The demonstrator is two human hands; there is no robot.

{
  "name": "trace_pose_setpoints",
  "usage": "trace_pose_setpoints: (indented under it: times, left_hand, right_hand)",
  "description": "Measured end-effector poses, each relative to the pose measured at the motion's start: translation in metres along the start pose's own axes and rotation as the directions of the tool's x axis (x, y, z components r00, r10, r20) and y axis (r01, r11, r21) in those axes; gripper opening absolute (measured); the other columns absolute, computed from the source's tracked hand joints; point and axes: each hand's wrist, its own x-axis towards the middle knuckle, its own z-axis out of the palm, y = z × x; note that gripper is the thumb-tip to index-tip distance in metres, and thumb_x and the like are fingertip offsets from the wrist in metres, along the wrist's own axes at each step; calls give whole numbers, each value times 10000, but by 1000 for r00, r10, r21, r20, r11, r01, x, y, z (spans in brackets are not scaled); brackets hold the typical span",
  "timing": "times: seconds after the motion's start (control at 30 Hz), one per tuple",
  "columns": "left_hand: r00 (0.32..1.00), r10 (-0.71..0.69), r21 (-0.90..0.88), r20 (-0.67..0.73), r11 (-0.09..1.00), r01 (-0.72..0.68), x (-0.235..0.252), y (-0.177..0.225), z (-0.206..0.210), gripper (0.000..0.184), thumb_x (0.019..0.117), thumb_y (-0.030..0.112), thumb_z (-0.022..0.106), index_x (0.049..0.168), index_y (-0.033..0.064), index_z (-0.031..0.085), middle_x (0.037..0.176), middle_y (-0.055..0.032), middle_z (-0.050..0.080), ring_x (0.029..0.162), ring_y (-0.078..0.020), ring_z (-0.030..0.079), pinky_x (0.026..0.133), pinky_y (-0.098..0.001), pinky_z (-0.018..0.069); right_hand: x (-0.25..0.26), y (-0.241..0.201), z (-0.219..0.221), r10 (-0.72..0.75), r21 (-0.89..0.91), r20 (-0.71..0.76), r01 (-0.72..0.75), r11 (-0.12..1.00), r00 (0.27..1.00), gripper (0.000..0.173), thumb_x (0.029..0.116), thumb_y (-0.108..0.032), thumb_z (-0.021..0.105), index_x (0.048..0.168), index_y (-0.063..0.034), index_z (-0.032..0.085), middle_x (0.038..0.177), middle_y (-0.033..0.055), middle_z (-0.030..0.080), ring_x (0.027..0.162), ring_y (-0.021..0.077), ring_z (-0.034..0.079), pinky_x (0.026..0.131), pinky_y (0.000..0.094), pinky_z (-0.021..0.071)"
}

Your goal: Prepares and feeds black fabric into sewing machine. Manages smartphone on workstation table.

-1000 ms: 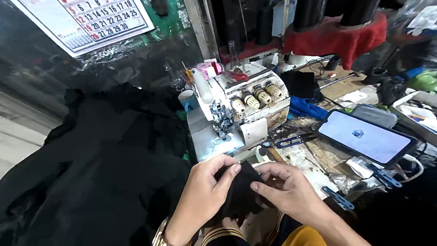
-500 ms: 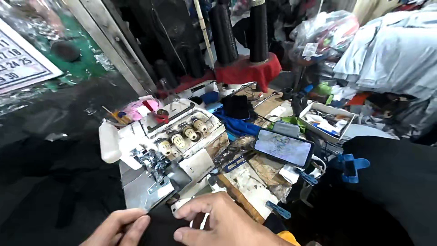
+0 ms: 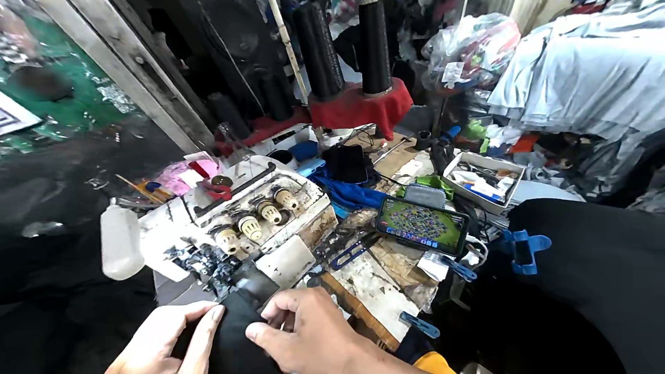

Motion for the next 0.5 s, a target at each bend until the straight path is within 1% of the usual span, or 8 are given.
trace_pose_setpoints:
  times: [0.13, 0.27, 0.4, 0.5]
  left_hand:
    - [1000, -20, -29, 0, 999, 20, 0, 4, 2, 224, 1022, 166, 611, 1010, -23, 731, 979, -183, 701, 970, -190, 665, 884, -312, 533]
    - [1000, -28, -33, 8, 999, 28, 0, 6, 2, 214, 1019, 126, 612, 993, -54, 725, 971, -206, 697, 968, -201, 662, 880, -308, 528]
    - [999, -33, -32, 16, 999, 34, 3, 8, 2, 205, 1013, 112, 615, 978, -61, 721, 952, -205, 693, 944, -209, 668, 862, -315, 539]
    - [999, -50, -33, 10, 998, 50, 3, 10, 3, 191, 1009, 104, 620, 977, -50, 727, 944, -194, 694, 938, -204, 670, 858, -309, 542]
  right_hand:
    - [0, 1, 3, -12, 40, -34, 13, 999, 999, 262, 986, -300, 664, 994, -45, 723, 841, 49, 707, 727, 137, 663, 687, 357, 556]
    - [0, 6, 8, -35, 84, -69, 40, 996, 997, 248, 975, -278, 682, 946, -33, 714, 795, 47, 687, 709, 132, 651, 669, 350, 541]
    - [0, 9, 8, -37, 114, -77, 46, 992, 996, 250, 973, -278, 688, 924, -34, 716, 769, 36, 683, 684, 119, 641, 648, 341, 531]
    - [0, 10, 5, -45, 101, -39, 49, 994, 998, 255, 987, -278, 669, 943, -31, 712, 787, 44, 684, 696, 128, 642, 656, 348, 530]
